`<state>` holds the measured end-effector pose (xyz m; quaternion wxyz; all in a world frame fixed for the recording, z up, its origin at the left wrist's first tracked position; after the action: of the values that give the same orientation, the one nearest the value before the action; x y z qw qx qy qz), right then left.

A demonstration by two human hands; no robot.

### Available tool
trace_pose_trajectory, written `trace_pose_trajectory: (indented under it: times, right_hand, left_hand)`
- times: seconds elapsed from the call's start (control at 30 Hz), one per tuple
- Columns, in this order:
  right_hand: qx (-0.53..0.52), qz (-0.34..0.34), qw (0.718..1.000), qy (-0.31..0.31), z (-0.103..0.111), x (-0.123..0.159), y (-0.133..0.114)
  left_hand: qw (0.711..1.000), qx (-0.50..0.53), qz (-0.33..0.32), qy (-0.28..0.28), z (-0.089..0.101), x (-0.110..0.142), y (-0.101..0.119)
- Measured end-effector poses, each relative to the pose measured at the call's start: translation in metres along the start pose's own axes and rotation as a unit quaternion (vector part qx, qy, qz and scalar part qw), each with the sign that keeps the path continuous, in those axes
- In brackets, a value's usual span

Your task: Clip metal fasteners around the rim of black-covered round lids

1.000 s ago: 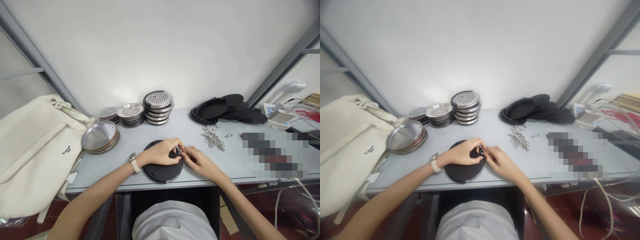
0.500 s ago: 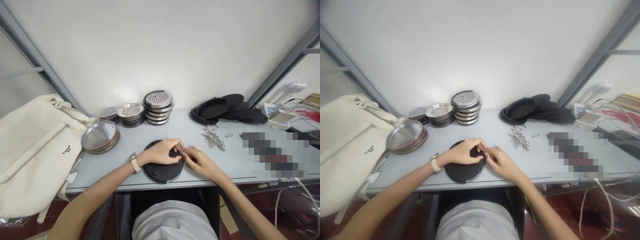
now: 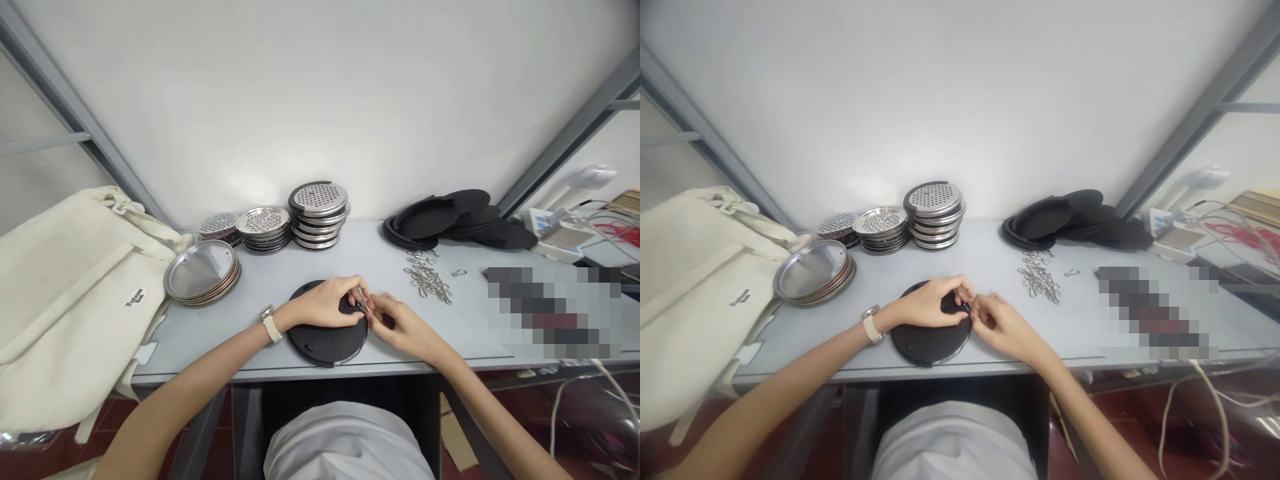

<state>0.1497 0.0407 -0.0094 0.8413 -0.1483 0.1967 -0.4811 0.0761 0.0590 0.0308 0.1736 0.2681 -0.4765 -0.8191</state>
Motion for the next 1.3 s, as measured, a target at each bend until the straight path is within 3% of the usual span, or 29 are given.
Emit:
trace_pose_trajectory:
  times: [0.93,1.3]
  right_hand:
    - [0.031,0.031,0.999,0.006,0.0012,-0.0017,-0.0045]
    - [0.04,0.029,0.999,0.011,0.0031,-0.0033,-0.0069]
  left_hand:
    - [1.0,0.009,0.0,-0.005,-0.0006,0.0,-0.003]
    - [0.993,-0.116,-0.006,0.015,0.0023,0.0011,0.0028]
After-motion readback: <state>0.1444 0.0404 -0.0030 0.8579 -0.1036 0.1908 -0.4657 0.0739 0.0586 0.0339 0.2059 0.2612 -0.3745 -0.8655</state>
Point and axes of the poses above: each hand's wrist, its own x-axis away from the middle knuckle, its own z-axis out of the back of the hand, y = z × x, the point moved 10 cm from there along -x, towards the middle knuckle, and after that the axes turned 15 degrees about x, right-handed, at the moved point
